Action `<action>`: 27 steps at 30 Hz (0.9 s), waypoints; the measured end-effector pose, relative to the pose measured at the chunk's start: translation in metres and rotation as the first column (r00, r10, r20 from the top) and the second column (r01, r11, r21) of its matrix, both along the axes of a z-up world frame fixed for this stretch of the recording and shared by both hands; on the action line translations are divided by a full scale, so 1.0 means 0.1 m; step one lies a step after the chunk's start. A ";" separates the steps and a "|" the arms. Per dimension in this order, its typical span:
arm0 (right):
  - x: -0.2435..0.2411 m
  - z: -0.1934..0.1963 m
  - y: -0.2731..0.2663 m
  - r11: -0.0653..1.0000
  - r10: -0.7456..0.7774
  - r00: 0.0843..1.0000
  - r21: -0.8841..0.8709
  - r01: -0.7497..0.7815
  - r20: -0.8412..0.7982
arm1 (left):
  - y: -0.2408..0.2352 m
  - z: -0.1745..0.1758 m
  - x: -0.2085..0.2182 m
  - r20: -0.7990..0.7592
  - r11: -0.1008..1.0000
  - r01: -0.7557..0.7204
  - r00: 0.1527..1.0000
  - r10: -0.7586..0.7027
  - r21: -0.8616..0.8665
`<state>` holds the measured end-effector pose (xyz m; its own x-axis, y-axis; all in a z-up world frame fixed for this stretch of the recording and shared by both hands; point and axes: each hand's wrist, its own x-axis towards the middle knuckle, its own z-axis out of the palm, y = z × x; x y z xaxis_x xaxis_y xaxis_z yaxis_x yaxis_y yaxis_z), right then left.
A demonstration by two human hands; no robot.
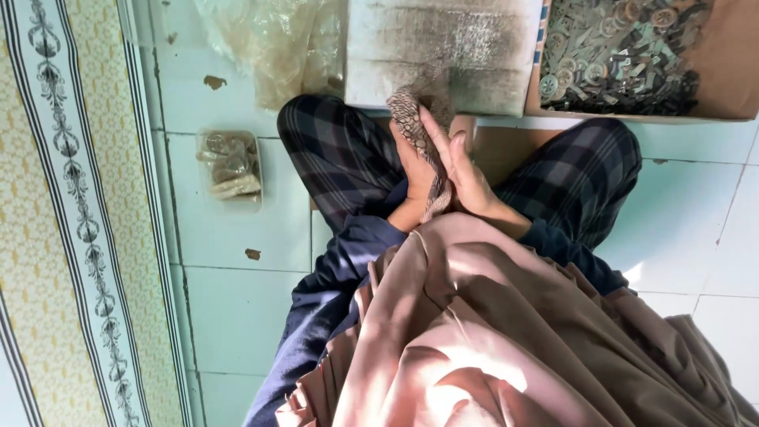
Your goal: The person places circular metal items into small plastic bags while sitting on a tiled floor. The person uses their hands to select individual pieces from a large cardboard box and inserts them into separate clear plastic sleeves, occasionally grouping or arranging them.
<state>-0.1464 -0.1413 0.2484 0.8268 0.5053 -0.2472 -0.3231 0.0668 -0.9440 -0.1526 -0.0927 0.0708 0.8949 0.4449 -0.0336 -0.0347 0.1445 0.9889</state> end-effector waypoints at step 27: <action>-0.15 -1.25 -0.31 0.862 -0.136 0.927 0.420 0.284 -0.349 | 0.46 -0.77 0.27 -0.370 0.943 0.074 0.907 -0.199 -0.326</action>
<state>-0.1612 -0.1727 0.1239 0.8502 0.4436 -0.2835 -0.5104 0.5624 -0.6505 -0.1255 -0.0472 -0.0066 0.8308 0.2323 -0.5058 0.3885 0.4087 0.8259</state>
